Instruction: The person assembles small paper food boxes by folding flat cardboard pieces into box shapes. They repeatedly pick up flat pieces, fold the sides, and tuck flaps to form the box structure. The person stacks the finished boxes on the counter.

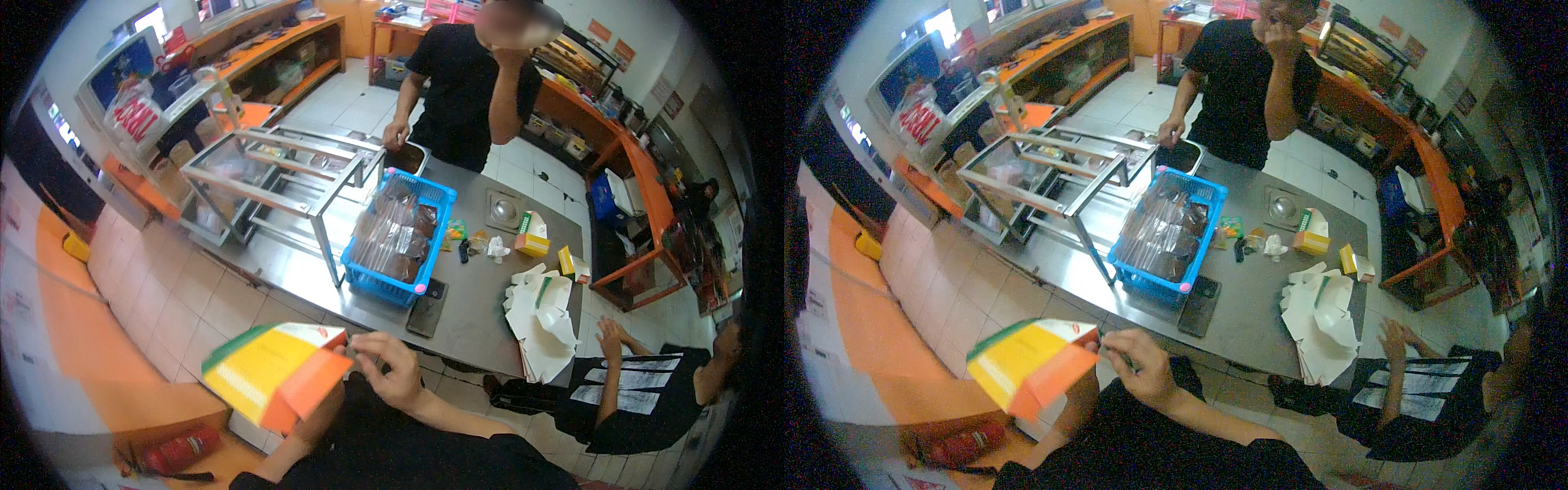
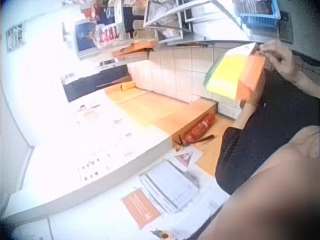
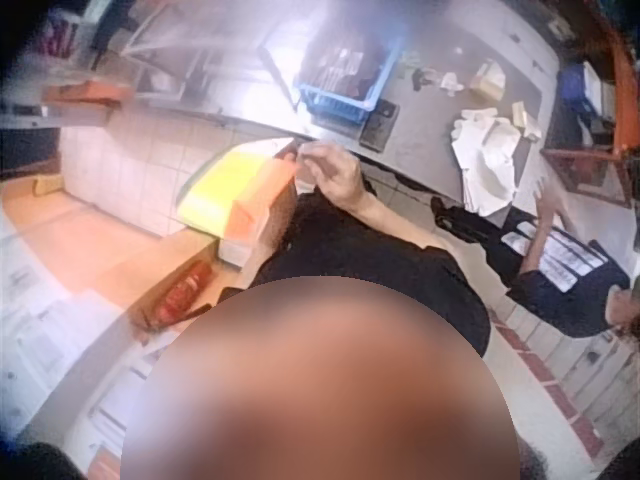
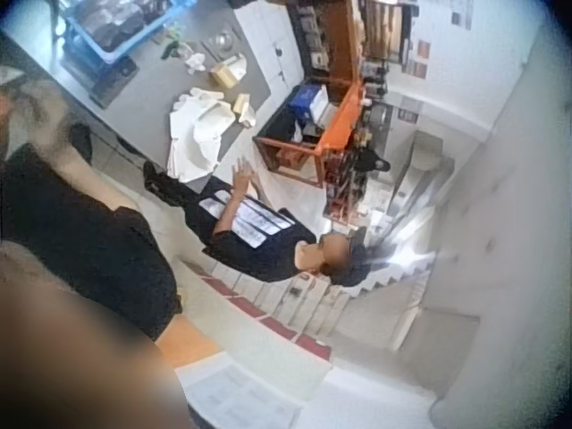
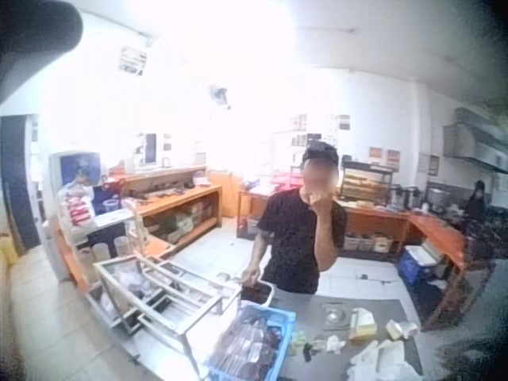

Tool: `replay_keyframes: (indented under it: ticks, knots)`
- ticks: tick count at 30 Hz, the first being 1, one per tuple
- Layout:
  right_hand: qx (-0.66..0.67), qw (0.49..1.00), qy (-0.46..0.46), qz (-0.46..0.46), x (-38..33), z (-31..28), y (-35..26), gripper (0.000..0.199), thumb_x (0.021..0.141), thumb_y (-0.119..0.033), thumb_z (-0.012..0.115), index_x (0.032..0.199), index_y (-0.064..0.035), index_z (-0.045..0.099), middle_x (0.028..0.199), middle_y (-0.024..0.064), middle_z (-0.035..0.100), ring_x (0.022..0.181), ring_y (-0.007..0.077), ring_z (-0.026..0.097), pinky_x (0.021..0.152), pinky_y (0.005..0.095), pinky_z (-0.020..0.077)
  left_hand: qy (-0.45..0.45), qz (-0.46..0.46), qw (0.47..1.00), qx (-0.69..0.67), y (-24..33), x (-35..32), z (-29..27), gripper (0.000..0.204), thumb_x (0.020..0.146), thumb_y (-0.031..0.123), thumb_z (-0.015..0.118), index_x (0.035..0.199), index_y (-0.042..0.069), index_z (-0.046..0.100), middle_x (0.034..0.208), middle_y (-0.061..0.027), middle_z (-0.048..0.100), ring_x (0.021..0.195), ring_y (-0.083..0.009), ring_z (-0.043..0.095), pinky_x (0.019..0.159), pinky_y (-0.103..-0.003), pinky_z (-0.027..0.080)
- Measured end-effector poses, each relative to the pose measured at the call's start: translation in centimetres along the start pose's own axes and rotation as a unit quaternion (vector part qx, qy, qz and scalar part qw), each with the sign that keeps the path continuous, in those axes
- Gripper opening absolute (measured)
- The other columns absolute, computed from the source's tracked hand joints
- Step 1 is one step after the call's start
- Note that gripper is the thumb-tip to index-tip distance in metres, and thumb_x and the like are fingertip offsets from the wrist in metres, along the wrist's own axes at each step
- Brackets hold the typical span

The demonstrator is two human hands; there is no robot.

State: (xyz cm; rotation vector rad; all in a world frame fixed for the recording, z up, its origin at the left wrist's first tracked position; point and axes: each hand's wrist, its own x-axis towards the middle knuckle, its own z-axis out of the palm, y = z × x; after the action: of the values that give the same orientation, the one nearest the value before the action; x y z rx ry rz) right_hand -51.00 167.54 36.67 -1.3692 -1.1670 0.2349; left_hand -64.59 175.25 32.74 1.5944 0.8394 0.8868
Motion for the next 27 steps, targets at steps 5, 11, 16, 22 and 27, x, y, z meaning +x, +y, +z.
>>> replay_keyframes:
  ticks: [5,11,16,22,27]
  knots:
    - [-0.016,0.999,0.006,0.035,2.3,-0.4,0.4,0.013,0.092,-0.001,0.065,0.104,0.0014,0.071,0.095,0.0119,0.068,0.088,0.02,0.066,0.079,0.0308,0.0514,0.032,0.023,0.962,-0.271,1.1,2.7,1.3,0.028,0.107,0.017,0.052,0.124,-0.004,0.06,0.117,-0.0135,0.067,0.111,-0.0262,0.067,0.098,-0.042,0.054]
    - [0.216,0.953,0.048,0.208,3.9,0.2,0.7,0.017,0.101,-0.013,0.065,0.104,0.002,0.072,0.095,0.0023,0.07,0.083,0.0091,0.063,0.076,0.0241,0.0497,0.044,0.014,0.959,-0.28,3.4,5.1,0.9,0.024,0.106,0.014,0.054,0.12,-0.004,0.063,0.117,-0.01,0.067,0.107,-0.0196,0.066,0.099,-0.037,0.054]
    - [0.332,0.899,0.076,0.275,4.0,0.4,1.0,0.018,0.1,-0.017,0.067,0.103,0.0007,0.071,0.093,0.0044,0.072,0.081,0.0087,0.065,0.074,0.0245,0.0522,0.057,0.057,0.976,-0.203,3.9,4.8,0.9,0.02,0.104,0.01,0.058,0.117,-0.003,0.067,0.114,-0.0072,0.069,0.104,-0.0137,0.065,0.09,-0.029,0.054]
    - [0.413,0.853,0.066,0.312,3.4,0.3,1.3,0.019,0.1,-0.018,0.067,0.101,0.0009,0.072,0.092,0.0023,0.071,0.08,0.0076,0.064,0.073,0.024,0.0513,0.068,0.071,0.987,-0.126,3.5,4.5,0.7,0.021,0.103,0.011,0.061,0.118,-0.002,0.068,0.111,-0.0071,0.07,0.099,-0.0111,0.064,0.084,-0.026,0.051]
    - [0.306,0.913,0.058,0.263,2.8,0.3,1.6,0.016,0.099,-0.015,0.068,0.1,0.0002,0.07,0.091,0.0015,0.071,0.085,0.0085,0.064,0.075,0.0234,0.0517,0.06,-0.005,0.983,-0.172,3.3,4.7,0.1,0.022,0.102,0.012,0.062,0.118,-0.003,0.068,0.105,-0.0065,0.071,0.095,-0.011,0.065,0.081,-0.025,0.051]
